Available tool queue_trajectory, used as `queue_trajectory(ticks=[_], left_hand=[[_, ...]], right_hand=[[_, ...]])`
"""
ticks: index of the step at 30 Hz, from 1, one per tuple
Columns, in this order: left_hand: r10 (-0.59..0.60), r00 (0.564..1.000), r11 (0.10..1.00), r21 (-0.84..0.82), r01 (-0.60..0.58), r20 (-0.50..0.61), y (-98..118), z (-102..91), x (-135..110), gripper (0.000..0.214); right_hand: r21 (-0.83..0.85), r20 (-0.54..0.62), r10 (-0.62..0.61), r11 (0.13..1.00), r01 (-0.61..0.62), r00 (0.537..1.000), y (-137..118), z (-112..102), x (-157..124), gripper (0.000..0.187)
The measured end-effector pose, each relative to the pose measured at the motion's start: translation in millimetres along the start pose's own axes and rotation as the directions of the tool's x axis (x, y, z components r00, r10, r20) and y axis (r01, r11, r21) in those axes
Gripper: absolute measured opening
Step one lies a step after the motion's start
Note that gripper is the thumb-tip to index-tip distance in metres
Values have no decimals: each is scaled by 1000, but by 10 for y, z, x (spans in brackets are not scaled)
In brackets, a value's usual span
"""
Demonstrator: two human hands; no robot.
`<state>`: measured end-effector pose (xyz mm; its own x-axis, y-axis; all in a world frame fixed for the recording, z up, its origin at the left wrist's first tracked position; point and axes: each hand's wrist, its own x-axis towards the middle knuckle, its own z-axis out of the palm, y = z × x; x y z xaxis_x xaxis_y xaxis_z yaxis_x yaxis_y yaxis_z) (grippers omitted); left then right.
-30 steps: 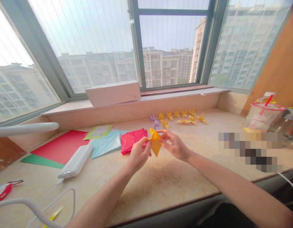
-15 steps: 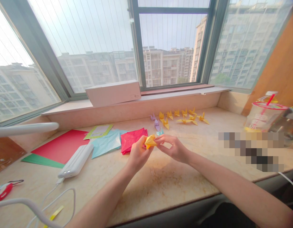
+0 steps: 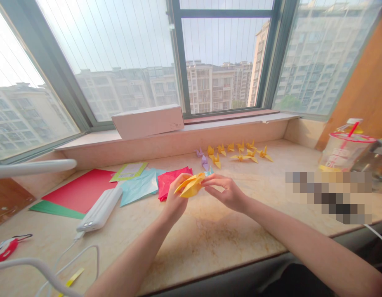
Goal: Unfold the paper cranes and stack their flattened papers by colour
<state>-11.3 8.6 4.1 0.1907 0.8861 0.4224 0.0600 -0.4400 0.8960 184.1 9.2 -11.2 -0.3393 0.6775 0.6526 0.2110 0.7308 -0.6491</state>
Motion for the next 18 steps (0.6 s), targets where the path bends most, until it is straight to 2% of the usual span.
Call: queue_trajectory(ticks=[3,8,10,15,18], left_hand=[[37,999,999,34,-39,40,10,-7,-8,20],[67,986,993,81,-80,151,68,-2,-33,18],[33,984,998,45,-41,175,72,18,-44,21],[-79,972,976,-182,121,221,-35,78,-60,35],[-116,981,973,-179,144,157,-89,87,-44,36]], right_hand=[[-4,-41,119,993,-119,992,18,-31,21,27],[71,31,248,966,-250,968,15,-33,33,37],[109,7,274,956,-274,962,21,-23,32,35],[308,-7,298,909,-281,955,72,-11,30,30],[385,7,309,877,-287,951,67,-12,32,27]])
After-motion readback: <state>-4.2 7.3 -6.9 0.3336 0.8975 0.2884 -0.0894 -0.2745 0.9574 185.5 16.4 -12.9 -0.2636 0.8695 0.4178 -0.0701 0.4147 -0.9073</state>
